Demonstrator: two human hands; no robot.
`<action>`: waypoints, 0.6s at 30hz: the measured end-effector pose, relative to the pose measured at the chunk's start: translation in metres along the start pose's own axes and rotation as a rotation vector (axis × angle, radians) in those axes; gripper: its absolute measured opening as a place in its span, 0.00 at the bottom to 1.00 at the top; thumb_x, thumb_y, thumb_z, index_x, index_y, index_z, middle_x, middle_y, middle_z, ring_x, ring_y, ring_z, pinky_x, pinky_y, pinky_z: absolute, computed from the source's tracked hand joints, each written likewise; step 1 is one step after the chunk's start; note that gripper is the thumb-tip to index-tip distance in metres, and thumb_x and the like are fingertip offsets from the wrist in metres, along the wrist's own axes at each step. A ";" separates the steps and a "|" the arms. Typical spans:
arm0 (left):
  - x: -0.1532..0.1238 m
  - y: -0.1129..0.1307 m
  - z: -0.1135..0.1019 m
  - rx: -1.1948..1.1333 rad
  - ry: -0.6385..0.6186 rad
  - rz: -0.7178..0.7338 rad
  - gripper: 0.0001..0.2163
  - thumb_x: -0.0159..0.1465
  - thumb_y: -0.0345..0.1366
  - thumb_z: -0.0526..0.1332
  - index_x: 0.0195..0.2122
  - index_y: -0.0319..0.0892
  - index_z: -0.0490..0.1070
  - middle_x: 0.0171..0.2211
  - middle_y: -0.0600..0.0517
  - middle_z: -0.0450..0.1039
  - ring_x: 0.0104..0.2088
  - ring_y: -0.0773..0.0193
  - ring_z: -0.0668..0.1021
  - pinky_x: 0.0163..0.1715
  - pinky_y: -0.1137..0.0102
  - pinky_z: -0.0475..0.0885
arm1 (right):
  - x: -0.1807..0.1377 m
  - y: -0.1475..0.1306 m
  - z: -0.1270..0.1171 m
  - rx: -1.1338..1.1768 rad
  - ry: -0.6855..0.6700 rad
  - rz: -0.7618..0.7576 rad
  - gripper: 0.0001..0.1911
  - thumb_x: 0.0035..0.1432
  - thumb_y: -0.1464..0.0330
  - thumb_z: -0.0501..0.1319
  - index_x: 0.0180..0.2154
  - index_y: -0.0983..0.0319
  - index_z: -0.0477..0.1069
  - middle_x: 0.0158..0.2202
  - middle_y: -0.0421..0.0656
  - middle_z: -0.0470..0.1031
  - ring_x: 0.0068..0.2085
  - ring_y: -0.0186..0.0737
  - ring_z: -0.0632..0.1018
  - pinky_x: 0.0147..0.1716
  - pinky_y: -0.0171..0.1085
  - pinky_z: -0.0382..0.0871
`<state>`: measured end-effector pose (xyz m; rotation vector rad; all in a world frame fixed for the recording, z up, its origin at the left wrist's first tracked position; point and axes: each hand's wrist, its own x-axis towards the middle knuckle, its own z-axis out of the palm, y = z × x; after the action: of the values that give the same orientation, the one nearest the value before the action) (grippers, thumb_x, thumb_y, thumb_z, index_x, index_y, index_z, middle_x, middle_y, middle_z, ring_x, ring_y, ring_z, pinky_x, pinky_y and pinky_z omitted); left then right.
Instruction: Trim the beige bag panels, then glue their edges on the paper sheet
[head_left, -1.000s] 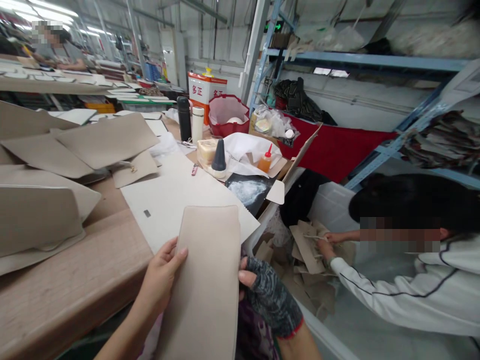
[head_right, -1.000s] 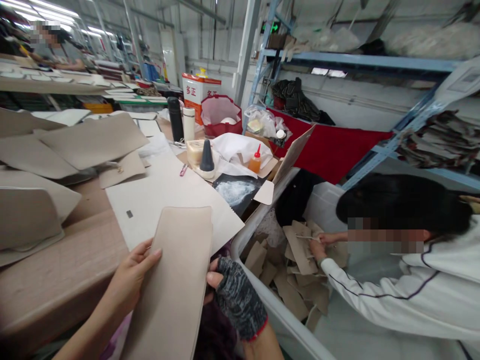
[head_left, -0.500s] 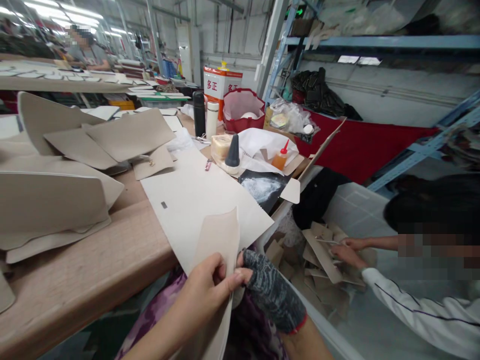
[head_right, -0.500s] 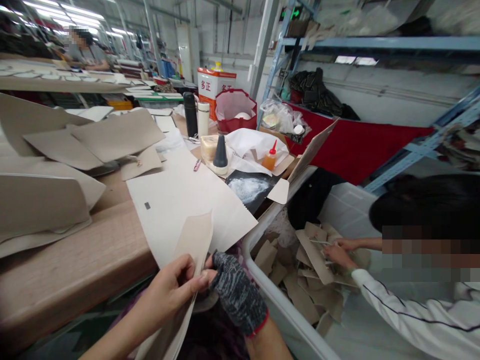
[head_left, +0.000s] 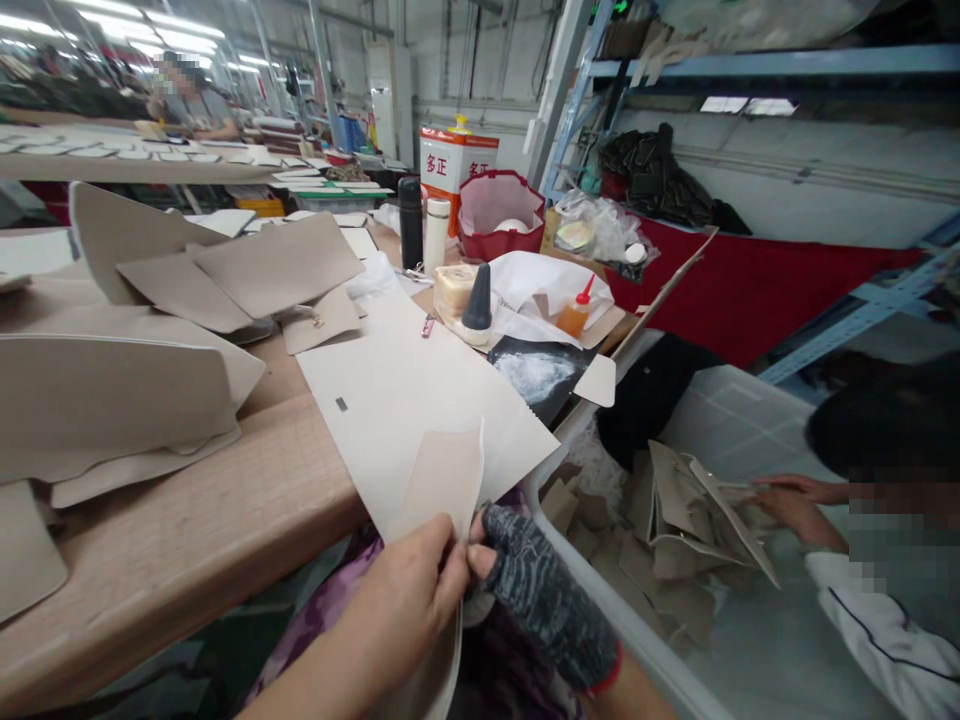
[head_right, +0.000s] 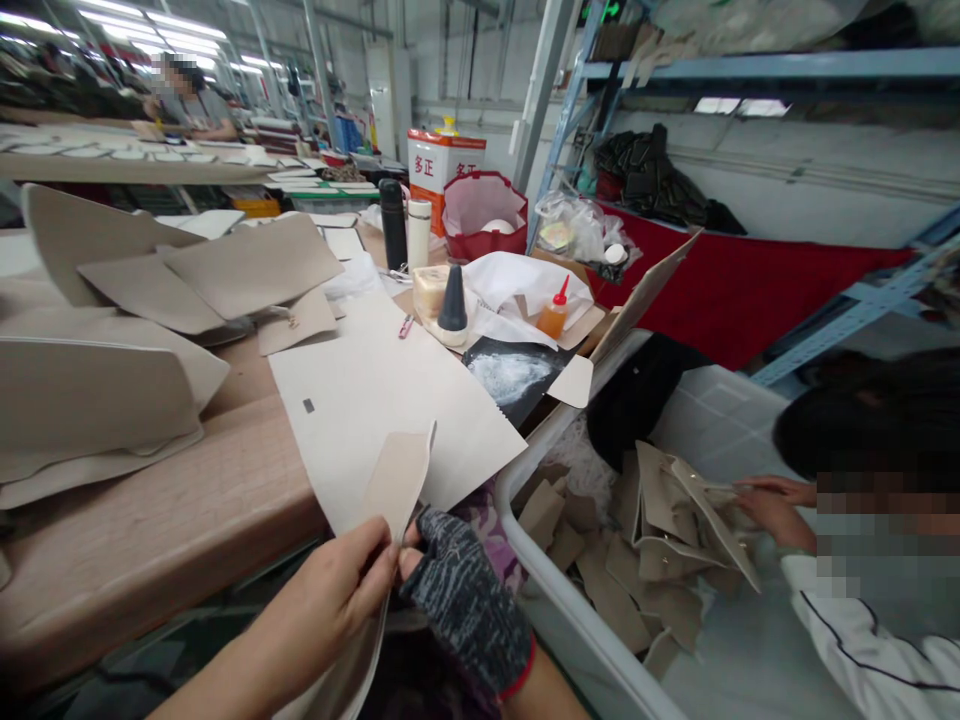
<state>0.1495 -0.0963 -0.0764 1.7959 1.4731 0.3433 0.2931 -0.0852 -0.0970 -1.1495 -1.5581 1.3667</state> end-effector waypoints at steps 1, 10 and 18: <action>0.001 -0.001 0.001 0.019 0.006 0.004 0.10 0.63 0.39 0.43 0.26 0.44 0.54 0.25 0.52 0.64 0.27 0.64 0.68 0.28 0.71 0.58 | 0.000 0.000 0.001 0.005 -0.003 0.007 0.06 0.51 0.65 0.54 0.27 0.61 0.62 0.28 0.40 0.67 0.31 0.37 0.70 0.35 0.37 0.65; 0.002 -0.021 0.002 -0.056 0.048 -0.015 0.13 0.64 0.41 0.41 0.24 0.43 0.55 0.23 0.54 0.61 0.26 0.65 0.66 0.27 0.73 0.58 | -0.002 -0.002 0.005 0.015 0.032 0.105 0.06 0.50 0.65 0.55 0.27 0.61 0.64 0.27 0.41 0.69 0.30 0.38 0.72 0.33 0.37 0.67; 0.000 -0.013 -0.006 -0.116 -0.052 0.010 0.16 0.65 0.45 0.43 0.26 0.43 0.58 0.23 0.55 0.63 0.26 0.67 0.67 0.27 0.74 0.59 | 0.000 -0.001 0.006 -0.068 -0.044 0.090 0.08 0.52 0.62 0.53 0.28 0.61 0.63 0.29 0.43 0.69 0.31 0.40 0.71 0.36 0.40 0.67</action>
<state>0.1361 -0.0934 -0.0819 1.7080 1.3802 0.3770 0.2875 -0.0866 -0.0969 -1.2519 -1.6126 1.4154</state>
